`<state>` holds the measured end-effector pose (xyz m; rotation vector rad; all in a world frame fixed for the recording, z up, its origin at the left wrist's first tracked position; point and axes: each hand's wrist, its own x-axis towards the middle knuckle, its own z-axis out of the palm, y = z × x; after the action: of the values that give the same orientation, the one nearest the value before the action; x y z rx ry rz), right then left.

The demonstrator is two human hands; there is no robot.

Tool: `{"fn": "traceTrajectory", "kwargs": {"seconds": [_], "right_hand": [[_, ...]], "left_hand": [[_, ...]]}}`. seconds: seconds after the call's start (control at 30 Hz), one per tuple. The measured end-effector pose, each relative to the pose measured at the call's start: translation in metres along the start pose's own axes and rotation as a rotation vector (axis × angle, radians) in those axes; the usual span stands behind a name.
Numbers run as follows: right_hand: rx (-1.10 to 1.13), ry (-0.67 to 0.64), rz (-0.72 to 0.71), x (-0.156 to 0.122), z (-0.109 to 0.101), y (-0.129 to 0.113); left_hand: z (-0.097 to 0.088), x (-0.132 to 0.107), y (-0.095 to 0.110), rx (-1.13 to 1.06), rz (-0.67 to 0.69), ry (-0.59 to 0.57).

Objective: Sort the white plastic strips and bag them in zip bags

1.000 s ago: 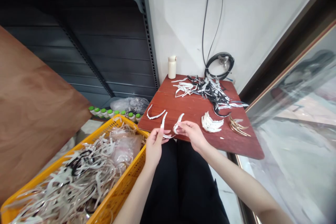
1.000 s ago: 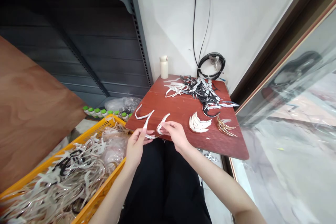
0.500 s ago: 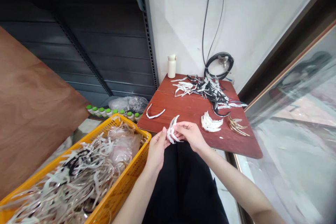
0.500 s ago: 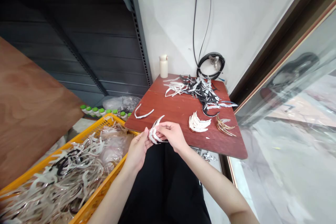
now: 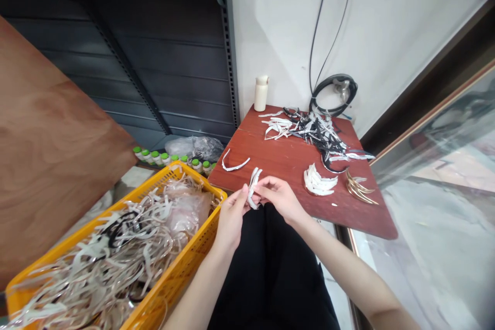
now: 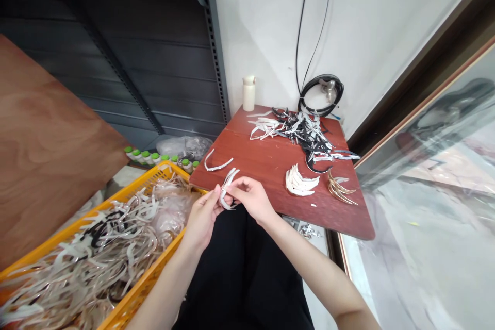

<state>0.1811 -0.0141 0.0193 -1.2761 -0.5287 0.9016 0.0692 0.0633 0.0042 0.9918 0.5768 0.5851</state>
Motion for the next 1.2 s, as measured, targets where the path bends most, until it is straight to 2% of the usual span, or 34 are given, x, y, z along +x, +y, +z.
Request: {"fn": "traceTrajectory", "kwargs": {"seconds": [0.2, 0.33, 0.47, 0.53, 0.63, 0.73, 0.83, 0.93, 1.07, 1.2], "right_hand": [[0.031, -0.128, -0.125, 0.002, 0.007, 0.003], [-0.134, -0.085, -0.224, 0.014, 0.001, 0.009], [-0.493, 0.088, -0.311, 0.060, -0.036, 0.001], [-0.781, 0.279, -0.269, 0.095, -0.062, -0.009], [-0.891, 0.472, -0.211, 0.147, -0.101, -0.029], [-0.987, 0.638, -0.168, 0.188, -0.125, -0.046], [-1.061, 0.745, -0.111, 0.214, -0.134, -0.053], [-1.099, 0.817, -0.074, 0.227, -0.133, -0.050], [-1.118, 0.893, -0.133, 0.225, -0.127, -0.049], [-1.077, 0.971, -0.243, 0.211, -0.121, -0.063]], "left_hand": [[-0.006, 0.001, -0.006, 0.063, 0.115, -0.007], [-0.008, 0.002, -0.011, 0.090, 0.043, 0.024], [-0.011, 0.002, -0.007, -0.065, -0.029, 0.084], [-0.013, 0.003, -0.002, -0.179, -0.045, 0.082], [-0.020, 0.005, 0.002, -0.290, -0.093, 0.037], [-0.026, 0.008, 0.002, -0.407, -0.156, 0.051], [-0.029, 0.010, 0.000, -0.582, -0.234, 0.100], [-0.030, 0.010, 0.000, -0.730, -0.310, 0.128], [-0.029, 0.007, 0.001, -0.767, -0.311, 0.199], [-0.027, 0.003, 0.004, -0.711, -0.247, 0.238]]}}
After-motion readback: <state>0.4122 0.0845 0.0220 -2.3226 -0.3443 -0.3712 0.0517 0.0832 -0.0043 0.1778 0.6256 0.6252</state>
